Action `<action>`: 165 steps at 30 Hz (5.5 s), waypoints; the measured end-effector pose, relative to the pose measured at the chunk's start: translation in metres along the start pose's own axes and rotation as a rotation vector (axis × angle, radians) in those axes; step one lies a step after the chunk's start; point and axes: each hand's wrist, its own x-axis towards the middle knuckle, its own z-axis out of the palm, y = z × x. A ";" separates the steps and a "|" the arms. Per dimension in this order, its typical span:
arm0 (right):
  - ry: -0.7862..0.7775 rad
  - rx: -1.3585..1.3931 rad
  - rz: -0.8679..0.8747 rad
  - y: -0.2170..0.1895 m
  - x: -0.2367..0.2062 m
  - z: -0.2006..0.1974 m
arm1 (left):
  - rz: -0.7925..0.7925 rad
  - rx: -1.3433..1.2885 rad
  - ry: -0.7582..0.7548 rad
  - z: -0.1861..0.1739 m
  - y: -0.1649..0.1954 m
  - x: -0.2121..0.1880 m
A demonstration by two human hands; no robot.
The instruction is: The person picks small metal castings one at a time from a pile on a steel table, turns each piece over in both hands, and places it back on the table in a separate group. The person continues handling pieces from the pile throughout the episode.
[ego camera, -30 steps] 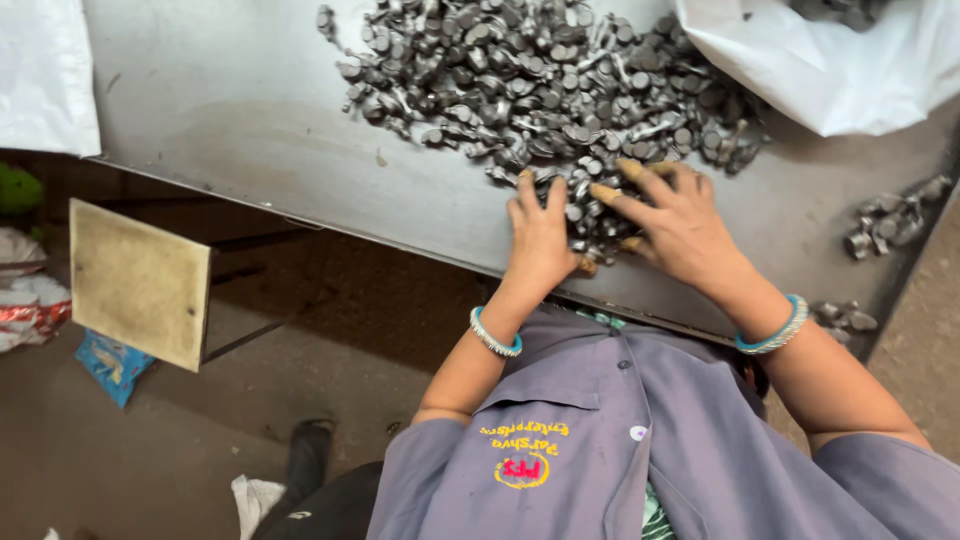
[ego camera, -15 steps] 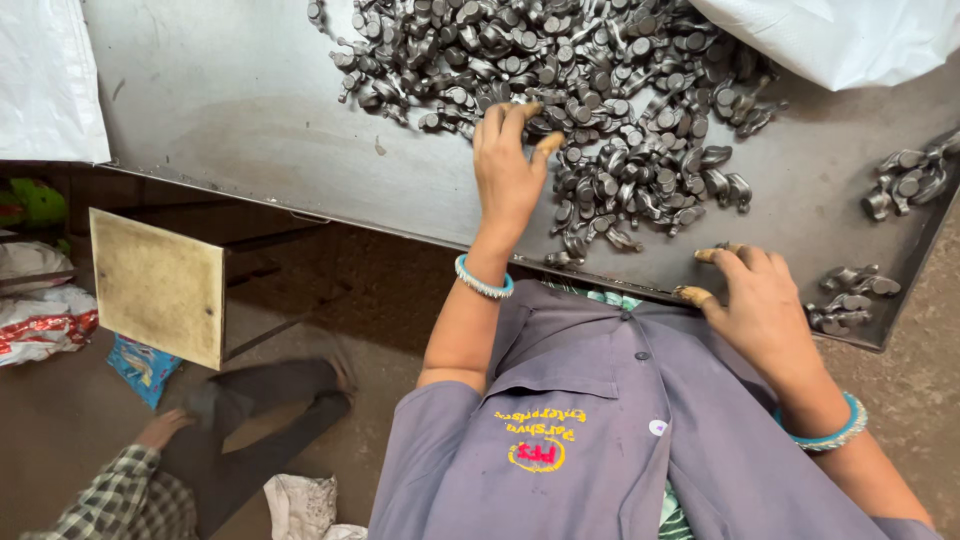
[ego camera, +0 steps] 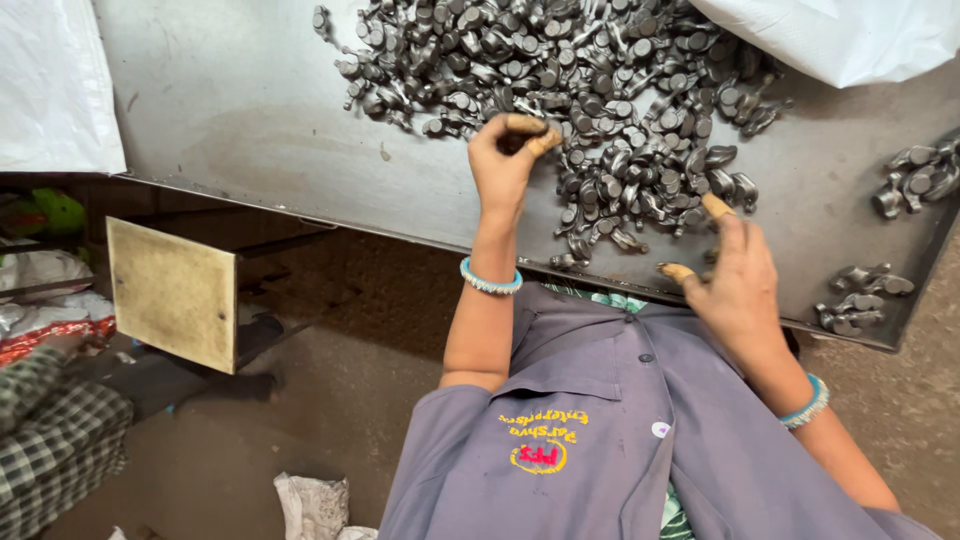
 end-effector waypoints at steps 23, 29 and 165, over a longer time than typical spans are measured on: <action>0.144 0.063 -0.139 -0.018 0.101 0.022 | -0.223 -0.687 -0.207 0.012 -0.007 -0.034; 0.018 0.335 -0.157 -0.041 0.082 -0.007 | -0.088 -0.635 -0.225 0.014 -0.016 -0.044; 0.184 -0.175 -0.274 0.013 0.042 0.037 | -0.085 0.498 -0.244 0.039 -0.017 -0.099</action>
